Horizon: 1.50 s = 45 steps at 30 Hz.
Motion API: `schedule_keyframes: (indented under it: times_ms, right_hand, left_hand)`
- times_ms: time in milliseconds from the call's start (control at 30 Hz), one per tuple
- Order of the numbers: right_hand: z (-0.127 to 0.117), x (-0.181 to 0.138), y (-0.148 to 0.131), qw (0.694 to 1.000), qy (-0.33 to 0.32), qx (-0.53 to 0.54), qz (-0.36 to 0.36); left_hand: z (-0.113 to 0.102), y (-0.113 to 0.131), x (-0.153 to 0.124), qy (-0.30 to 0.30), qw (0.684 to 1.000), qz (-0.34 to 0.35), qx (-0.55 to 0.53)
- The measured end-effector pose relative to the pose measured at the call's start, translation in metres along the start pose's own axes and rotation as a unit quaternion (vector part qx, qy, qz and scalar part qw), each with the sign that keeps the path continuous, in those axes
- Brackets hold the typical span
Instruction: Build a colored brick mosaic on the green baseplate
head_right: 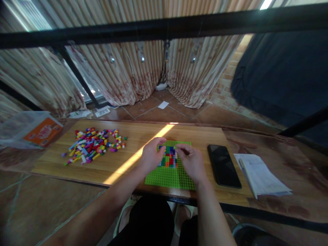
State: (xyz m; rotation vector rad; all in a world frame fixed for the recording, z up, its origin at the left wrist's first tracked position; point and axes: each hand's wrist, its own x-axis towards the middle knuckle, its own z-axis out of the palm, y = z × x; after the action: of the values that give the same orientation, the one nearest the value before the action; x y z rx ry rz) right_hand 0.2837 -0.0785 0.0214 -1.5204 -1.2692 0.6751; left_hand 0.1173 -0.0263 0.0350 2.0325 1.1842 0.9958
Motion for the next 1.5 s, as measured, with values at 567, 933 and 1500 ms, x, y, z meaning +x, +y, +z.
schedule_keyframes:
  times_ms: [567, 933, 1500]
  right_hand:
    - [0.011, 0.01, 0.022, 0.994, 0.008, -0.104, -0.026]
    - [0.017, 0.014, 0.038, 1.0, -0.018, -0.015, 0.018]
    - [0.012, 0.013, 0.032, 0.997, -0.039, 0.045, 0.049]
  left_hand:
    - [0.004, -0.007, 0.009, -0.118, 0.988, -0.082, 0.061]
    - [0.008, -0.006, 0.01, -0.105, 0.986, -0.125, 0.026]
    - [0.004, -0.019, 0.015, -0.156, 0.98, -0.122, -0.026]
